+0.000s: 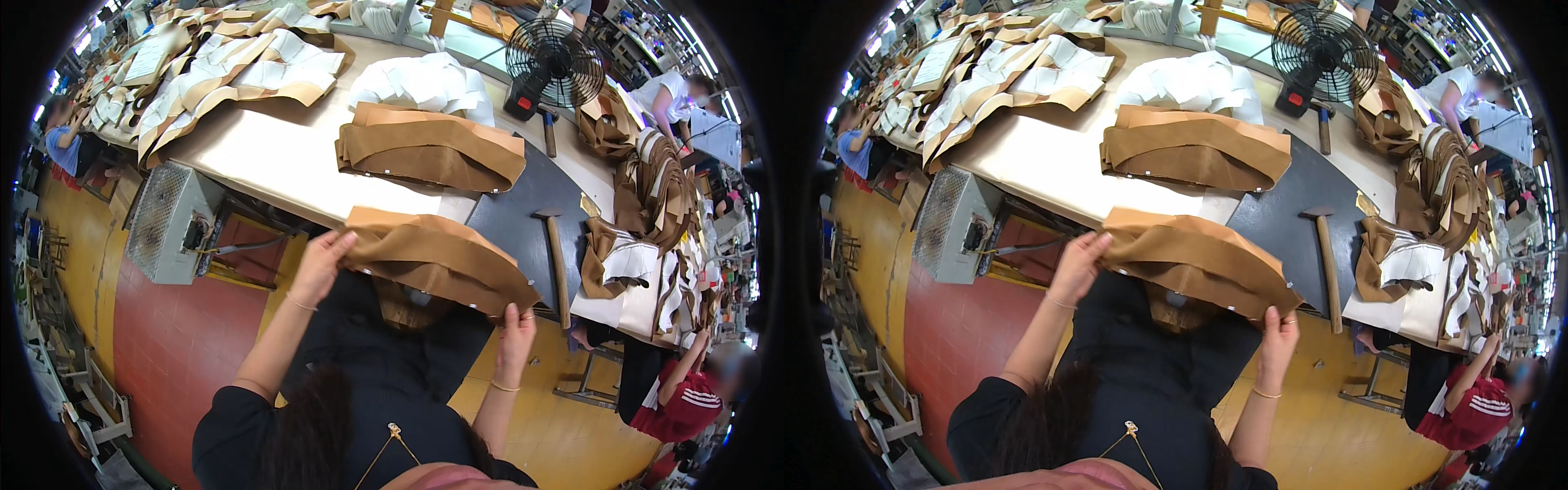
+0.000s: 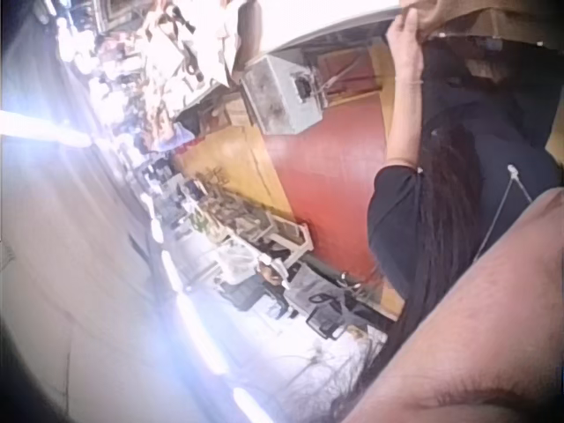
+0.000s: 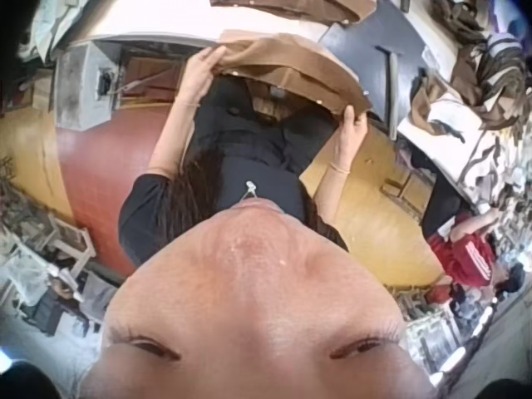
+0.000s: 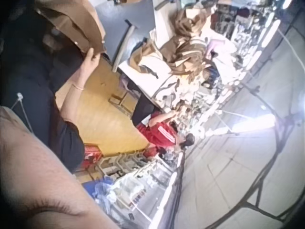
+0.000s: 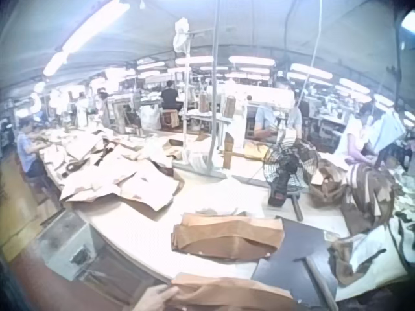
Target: The person repeatedly picks up curved leather pieces, places them on a curved metal form, and uses a wooden mallet to tap and shape the edges. They handle multiple pieces one at a time, occasionally moving items aside and walking to retrieve a drink before returning to continue shaping.
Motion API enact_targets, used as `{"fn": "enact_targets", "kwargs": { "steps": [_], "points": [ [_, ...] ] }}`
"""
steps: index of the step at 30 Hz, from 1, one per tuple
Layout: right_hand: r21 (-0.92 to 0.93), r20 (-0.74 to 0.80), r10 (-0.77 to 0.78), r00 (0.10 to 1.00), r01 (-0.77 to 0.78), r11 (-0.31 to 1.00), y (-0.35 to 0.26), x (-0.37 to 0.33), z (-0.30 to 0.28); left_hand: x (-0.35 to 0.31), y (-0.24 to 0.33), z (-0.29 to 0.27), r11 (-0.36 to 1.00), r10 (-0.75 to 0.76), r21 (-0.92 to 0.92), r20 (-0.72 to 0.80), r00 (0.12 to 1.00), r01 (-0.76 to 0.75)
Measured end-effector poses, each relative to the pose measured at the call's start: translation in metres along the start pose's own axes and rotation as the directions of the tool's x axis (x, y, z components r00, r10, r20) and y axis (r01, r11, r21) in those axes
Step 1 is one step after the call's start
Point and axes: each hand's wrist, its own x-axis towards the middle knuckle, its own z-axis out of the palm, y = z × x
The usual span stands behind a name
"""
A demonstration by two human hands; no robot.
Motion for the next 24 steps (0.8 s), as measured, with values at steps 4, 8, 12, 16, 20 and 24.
{"fn": "enact_targets", "kwargs": {
  "steps": [4,8,12,16,20,24],
  "points": [
    [-0.198,0.113,-0.228,0.967,0.246,0.949,-0.062,0.033,0.009,0.016,0.068,0.013,0.942,0.214,0.255,0.038,0.976,-0.216],
    [-0.165,0.117,-0.312,0.943,0.329,0.93,-0.09,0.091,0.048,0.048,0.115,0.036,0.888,0.35,0.314,0.015,0.937,-0.336],
    [0.0,0.085,-0.189,0.978,0.19,0.982,-0.1,0.162,0.099,0.111,0.124,0.031,0.81,0.48,0.401,-0.031,0.877,-0.429],
    [-0.451,0.148,-0.064,0.987,0.125,0.884,-0.054,0.231,0.102,0.153,0.094,0.009,0.714,0.345,0.69,-0.196,0.918,-0.121],
    [-0.461,-0.044,-0.131,0.99,0.096,0.882,-0.038,0.219,0.086,0.142,0.071,0.002,0.55,0.498,0.827,-0.217,0.84,-0.113],
    [-0.695,-0.015,-0.398,0.917,0.277,0.664,-0.045,0.171,0.062,0.114,0.05,-0.039,0.112,0.785,0.989,-0.026,0.619,-0.1]
  ]
}}
